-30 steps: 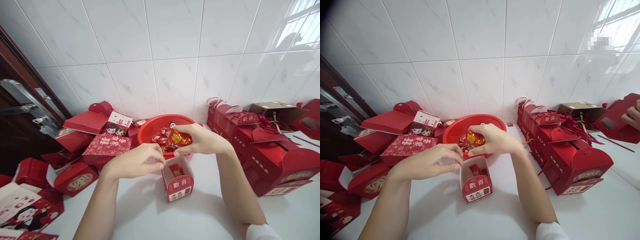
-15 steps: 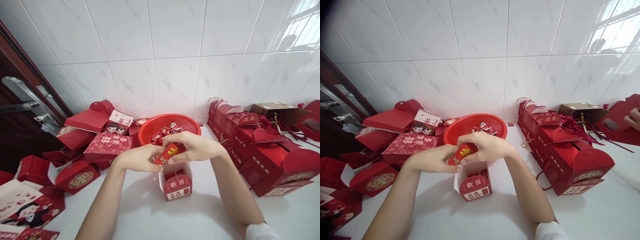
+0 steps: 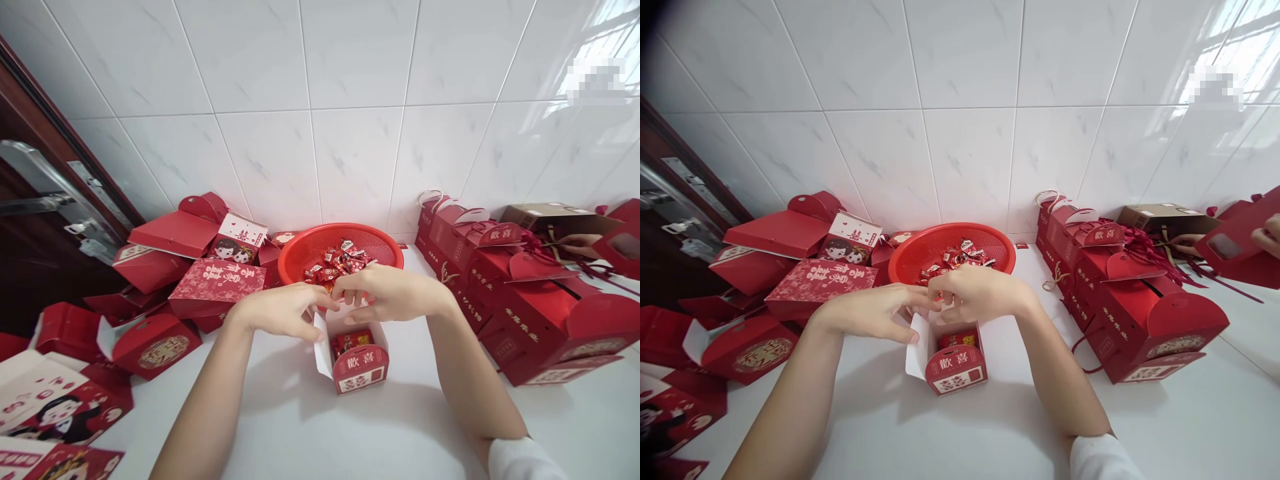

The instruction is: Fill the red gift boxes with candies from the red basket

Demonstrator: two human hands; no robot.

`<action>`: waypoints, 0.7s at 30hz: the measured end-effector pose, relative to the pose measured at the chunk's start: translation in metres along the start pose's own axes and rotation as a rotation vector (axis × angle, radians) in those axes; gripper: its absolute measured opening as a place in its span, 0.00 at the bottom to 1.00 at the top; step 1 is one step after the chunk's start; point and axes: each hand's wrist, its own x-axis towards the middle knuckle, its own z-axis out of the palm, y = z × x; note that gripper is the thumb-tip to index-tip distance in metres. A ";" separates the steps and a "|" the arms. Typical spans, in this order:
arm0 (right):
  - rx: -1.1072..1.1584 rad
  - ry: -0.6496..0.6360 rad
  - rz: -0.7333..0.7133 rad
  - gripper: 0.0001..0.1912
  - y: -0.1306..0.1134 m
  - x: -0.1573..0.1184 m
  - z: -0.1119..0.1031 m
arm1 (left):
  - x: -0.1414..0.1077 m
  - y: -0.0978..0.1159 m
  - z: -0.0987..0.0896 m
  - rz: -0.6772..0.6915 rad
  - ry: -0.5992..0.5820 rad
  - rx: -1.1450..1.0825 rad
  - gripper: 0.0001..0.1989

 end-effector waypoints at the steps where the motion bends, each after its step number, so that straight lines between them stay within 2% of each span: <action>1: -0.016 0.008 0.027 0.10 0.000 -0.002 -0.001 | 0.000 0.000 0.000 -0.002 0.008 0.000 0.25; 5: -0.133 0.066 0.179 0.07 0.004 -0.009 0.001 | -0.001 0.004 0.002 0.014 0.018 0.032 0.25; 11: -0.253 0.140 0.356 0.02 -0.005 -0.025 0.029 | 0.004 0.015 0.009 0.011 0.060 0.153 0.21; 14: -0.200 0.187 0.387 0.12 -0.014 -0.035 0.039 | 0.007 0.018 0.013 0.005 0.088 0.197 0.19; 17: -0.125 0.224 0.407 0.17 -0.016 -0.047 0.046 | 0.008 0.019 0.017 0.008 0.115 0.226 0.18; 21: 0.014 0.217 0.335 0.37 -0.010 -0.060 0.057 | 0.010 0.022 0.022 0.014 0.127 0.263 0.17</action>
